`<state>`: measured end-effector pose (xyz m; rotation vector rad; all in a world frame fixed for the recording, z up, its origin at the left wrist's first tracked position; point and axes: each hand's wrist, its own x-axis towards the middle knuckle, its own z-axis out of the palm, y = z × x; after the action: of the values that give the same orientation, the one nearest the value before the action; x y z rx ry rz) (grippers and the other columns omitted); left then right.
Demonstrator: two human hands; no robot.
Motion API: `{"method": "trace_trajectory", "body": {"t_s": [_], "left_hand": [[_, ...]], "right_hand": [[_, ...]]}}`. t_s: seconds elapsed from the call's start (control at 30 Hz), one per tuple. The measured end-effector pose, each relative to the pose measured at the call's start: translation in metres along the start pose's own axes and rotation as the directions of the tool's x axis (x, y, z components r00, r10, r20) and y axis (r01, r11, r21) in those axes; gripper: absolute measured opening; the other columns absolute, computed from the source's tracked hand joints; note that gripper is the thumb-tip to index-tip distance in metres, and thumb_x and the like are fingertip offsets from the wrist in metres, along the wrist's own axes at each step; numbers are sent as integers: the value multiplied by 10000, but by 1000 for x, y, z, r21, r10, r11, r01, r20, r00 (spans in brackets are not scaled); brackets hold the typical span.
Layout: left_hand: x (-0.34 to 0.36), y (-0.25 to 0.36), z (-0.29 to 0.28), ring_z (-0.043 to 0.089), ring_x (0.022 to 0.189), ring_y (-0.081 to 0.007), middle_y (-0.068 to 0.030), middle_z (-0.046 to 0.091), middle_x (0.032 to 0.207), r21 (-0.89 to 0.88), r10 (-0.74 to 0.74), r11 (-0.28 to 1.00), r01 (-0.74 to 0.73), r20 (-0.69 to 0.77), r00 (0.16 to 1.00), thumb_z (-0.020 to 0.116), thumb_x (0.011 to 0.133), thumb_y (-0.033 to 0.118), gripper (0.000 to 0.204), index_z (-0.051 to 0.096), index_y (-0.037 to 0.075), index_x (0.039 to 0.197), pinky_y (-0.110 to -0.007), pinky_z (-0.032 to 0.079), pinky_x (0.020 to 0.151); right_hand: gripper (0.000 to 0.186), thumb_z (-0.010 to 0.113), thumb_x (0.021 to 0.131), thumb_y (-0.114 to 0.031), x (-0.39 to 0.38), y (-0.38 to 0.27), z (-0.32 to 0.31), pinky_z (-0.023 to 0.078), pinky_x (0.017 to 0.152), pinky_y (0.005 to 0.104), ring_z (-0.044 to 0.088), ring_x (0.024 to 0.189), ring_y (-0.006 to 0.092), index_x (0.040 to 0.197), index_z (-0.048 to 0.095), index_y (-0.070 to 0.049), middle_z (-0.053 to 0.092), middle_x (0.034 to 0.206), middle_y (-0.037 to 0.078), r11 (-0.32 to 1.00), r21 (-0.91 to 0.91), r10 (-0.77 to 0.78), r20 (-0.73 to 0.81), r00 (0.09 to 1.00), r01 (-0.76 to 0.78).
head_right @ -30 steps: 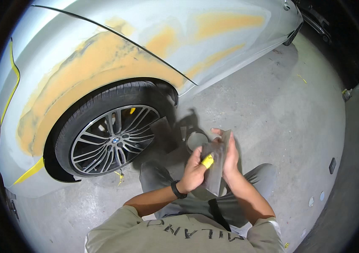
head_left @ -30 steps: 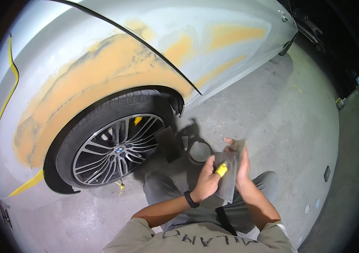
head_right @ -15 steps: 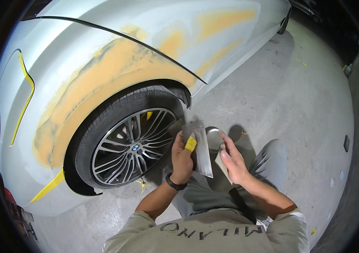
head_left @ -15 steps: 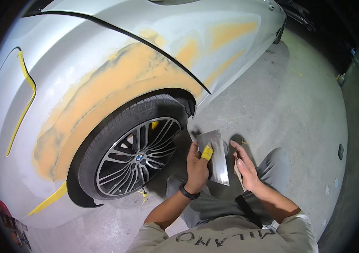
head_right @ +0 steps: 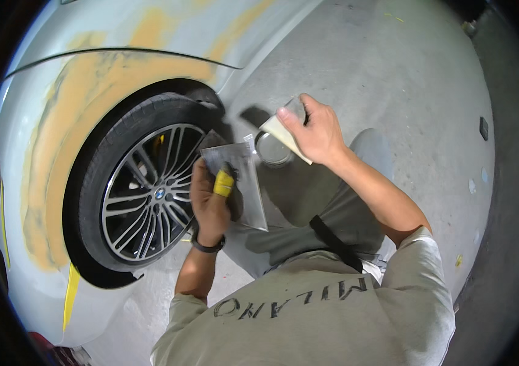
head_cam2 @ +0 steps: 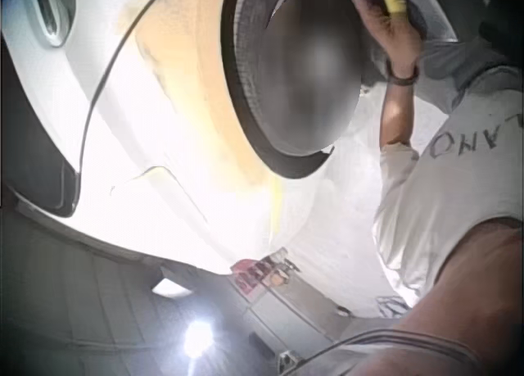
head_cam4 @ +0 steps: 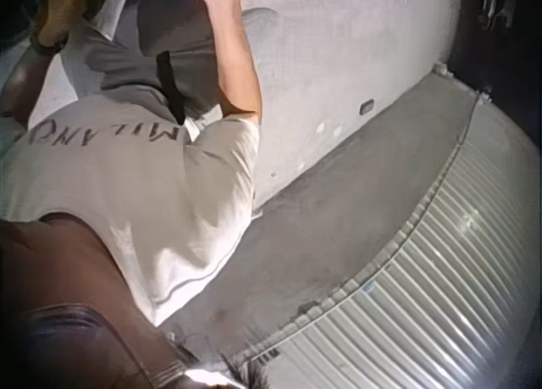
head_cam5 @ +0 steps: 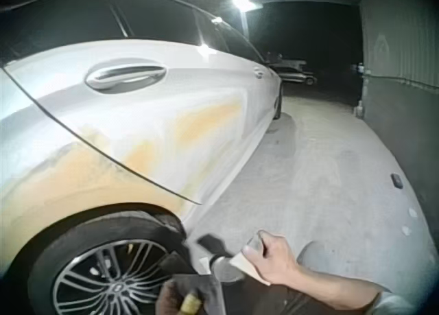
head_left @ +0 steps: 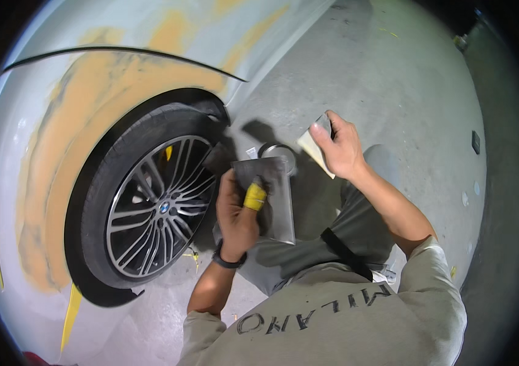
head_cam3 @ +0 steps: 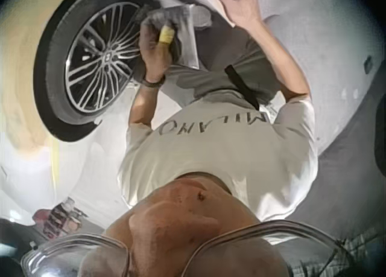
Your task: The person applies a yellow body filler to the wheel arch area of a white car using a metal spreader. They repeatedly scoop filler from a container and spread it over the surface, smoothing it with the tool.
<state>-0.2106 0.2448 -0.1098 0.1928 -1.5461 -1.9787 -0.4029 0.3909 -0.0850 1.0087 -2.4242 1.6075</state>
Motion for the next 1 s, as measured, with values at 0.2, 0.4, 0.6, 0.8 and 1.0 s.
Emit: {"method": "trace_trajectory", "body": {"t_s": [0.2,0.4,0.6,0.8,1.0], "left_hand": [[14,-4,0,623,1064,-153,-117,668,1254,443,94,883,-156,158,983,415,976,-83,444,538,-72,1403,-244,471,945],[24,-17,-19,608,1081,-129,-102,656,1297,222,-192,955,196,-41,981,431,999,-68,477,506,-79,1470,-252,483,963],[4,-15,-26,599,1158,-77,-75,599,1467,128,-465,876,465,481,743,673,1010,44,644,420,-42,1596,-232,446,1008],[23,-31,-36,515,769,-42,31,570,976,-495,-290,727,475,406,867,562,1092,161,541,434,-17,1587,-229,420,682],[12,-86,-31,454,1457,-243,-126,420,1641,-384,-333,840,383,191,923,432,1134,334,573,352,52,1626,-429,369,1191]], "right_hand": [[605,855,788,-491,-21,22,0,422,525,453,515,583,392,757,471,-25,476,674,174,870,-354,-352,43,935,344],[611,840,796,-575,-62,-14,8,510,544,431,593,556,312,731,513,-63,543,658,105,864,-152,-444,218,869,479],[615,741,948,-579,-14,68,7,478,588,395,591,611,198,740,601,-18,610,645,106,974,140,148,196,969,-177],[496,608,1073,-517,-38,60,27,443,668,275,489,769,51,956,674,-40,592,822,-34,731,475,158,580,799,-490],[693,569,1088,-486,-61,8,57,525,867,414,686,980,307,1449,398,81,665,1079,270,932,286,110,360,926,-222]]}}
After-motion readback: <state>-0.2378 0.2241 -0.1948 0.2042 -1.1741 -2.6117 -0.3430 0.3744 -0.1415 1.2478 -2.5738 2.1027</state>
